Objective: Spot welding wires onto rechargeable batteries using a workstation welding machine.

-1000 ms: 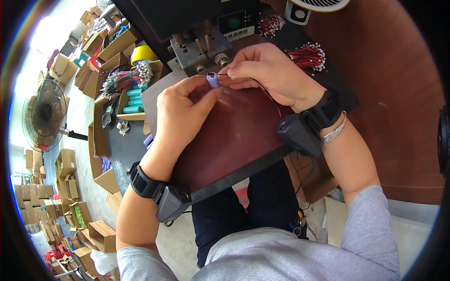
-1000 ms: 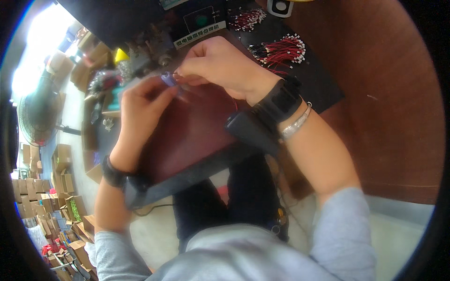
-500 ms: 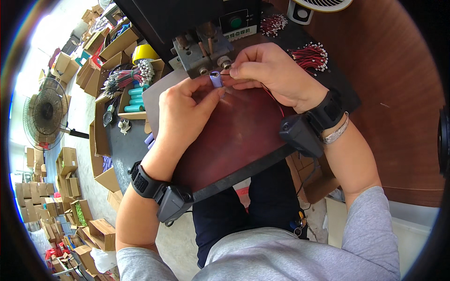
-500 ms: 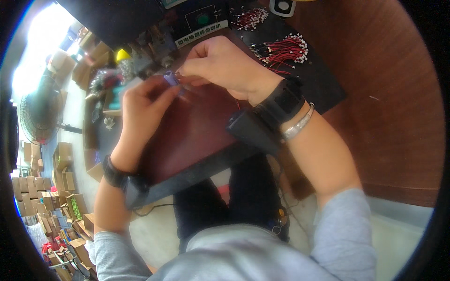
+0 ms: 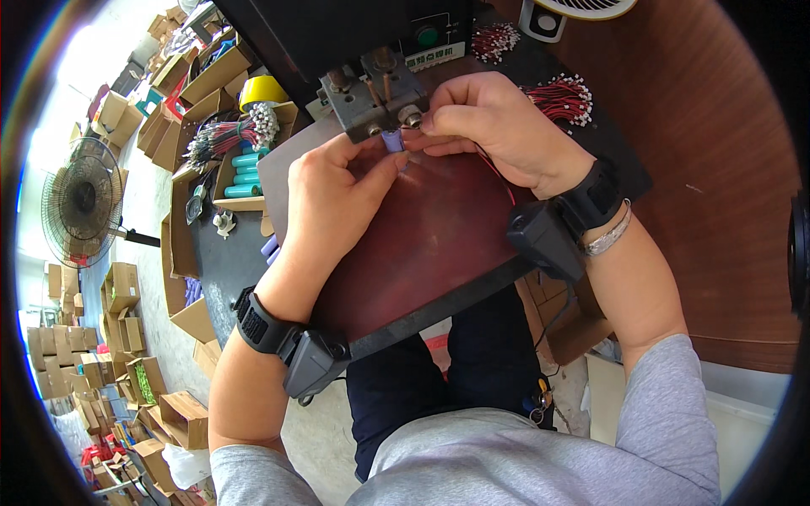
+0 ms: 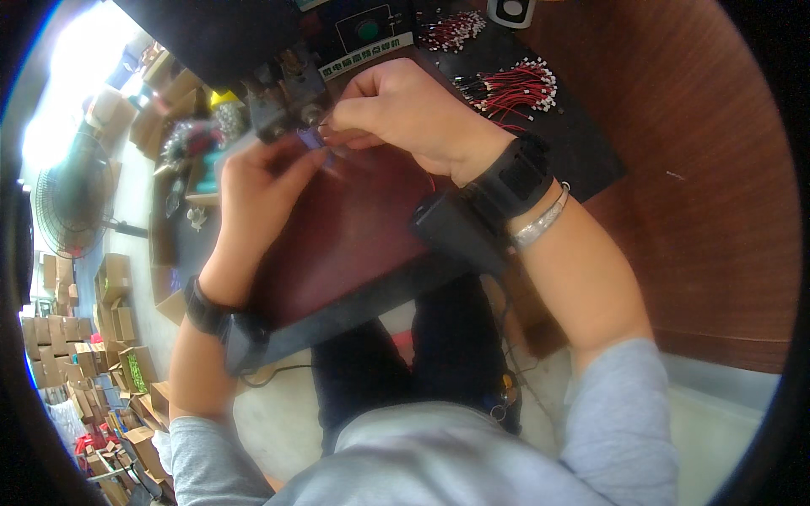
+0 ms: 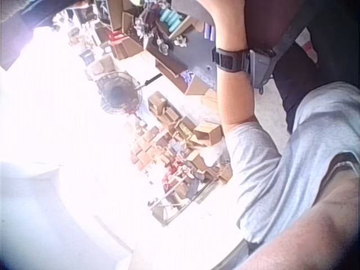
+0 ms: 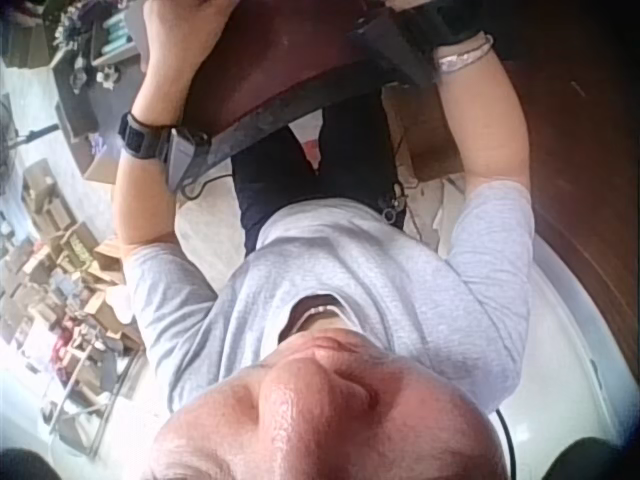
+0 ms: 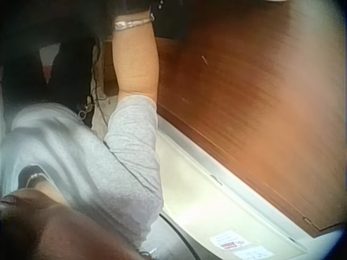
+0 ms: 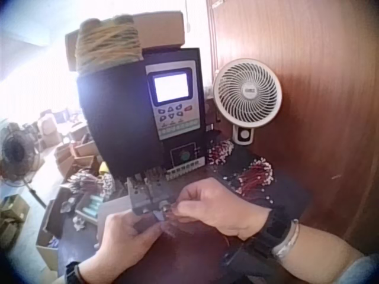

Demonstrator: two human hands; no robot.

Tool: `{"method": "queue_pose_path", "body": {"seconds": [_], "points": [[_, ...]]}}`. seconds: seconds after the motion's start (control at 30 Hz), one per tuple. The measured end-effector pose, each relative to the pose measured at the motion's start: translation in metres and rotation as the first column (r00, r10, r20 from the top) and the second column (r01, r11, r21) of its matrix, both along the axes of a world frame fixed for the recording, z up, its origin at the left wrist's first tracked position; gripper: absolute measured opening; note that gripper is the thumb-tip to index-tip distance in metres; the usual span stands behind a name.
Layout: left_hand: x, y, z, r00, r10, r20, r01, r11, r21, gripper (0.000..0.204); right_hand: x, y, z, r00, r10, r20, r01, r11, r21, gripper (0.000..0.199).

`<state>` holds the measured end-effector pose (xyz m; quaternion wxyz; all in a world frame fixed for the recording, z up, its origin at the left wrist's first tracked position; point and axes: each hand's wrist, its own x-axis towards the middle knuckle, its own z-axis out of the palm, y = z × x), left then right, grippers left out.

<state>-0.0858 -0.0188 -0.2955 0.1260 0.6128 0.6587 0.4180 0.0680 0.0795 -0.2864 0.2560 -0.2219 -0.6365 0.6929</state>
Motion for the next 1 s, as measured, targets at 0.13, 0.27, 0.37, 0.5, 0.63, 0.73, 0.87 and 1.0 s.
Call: {"method": "queue_pose_path", "body": {"seconds": [0.13, 0.27, 0.37, 0.5, 0.63, 0.73, 0.87, 1.0], "points": [[0.0004, 0.0003, -0.0011, 0.999, -0.021, 0.030, 0.020, 0.999, 0.026, 0.021, -0.0002, 0.0010, -0.0016, 1.000, -0.002, -0.001, 0.002, 1.000, 0.010, 0.010], [0.0007, -0.0010, 0.0033, 0.997, 0.030, -0.076, -0.034, 0.998, -0.053, 0.021, 0.0007, -0.0012, -0.0001, 1.000, 0.004, -0.028, -0.004, 1.000, 0.007, 0.010], [0.0007, 0.0001, 0.0019, 1.000, -0.011, -0.007, 0.011, 1.000, 0.002, 0.021, 0.0002, -0.0003, -0.0014, 1.000, -0.012, -0.022, 0.012, 1.000, 0.000, 0.009], [0.0008, -0.0006, 0.0023, 1.000, -0.018, -0.003, 0.018, 1.000, -0.009, 0.023, 0.0004, 0.0011, -0.0020, 1.000, 0.001, -0.025, -0.001, 1.000, -0.010, 0.009], [0.0007, 0.0010, 0.0017, 1.000, -0.017, -0.013, 0.017, 1.000, -0.016, 0.022, 0.0030, 0.0005, 0.0022, 1.000, 0.014, -0.024, -0.014, 1.000, -0.003, 0.009], [0.0014, -0.0002, 0.0026, 0.999, -0.021, 0.033, 0.022, 1.000, -0.022, 0.022, 0.0018, -0.0007, -0.0008, 0.997, -0.006, -0.075, 0.003, 0.999, -0.037, 0.012], [-0.0016, 0.0017, -0.0027, 0.999, -0.004, 0.034, 0.004, 1.000, 0.007, 0.021, -0.0021, -0.0020, -0.0029, 0.996, -0.035, -0.077, 0.029, 0.997, -0.066, 0.013], [0.0022, 0.0005, 0.0023, 0.999, -0.012, 0.039, 0.012, 1.000, -0.002, 0.021, 0.0031, 0.0026, -0.0019, 0.999, -0.005, -0.037, 0.004, 1.000, -0.021, 0.011]]}}
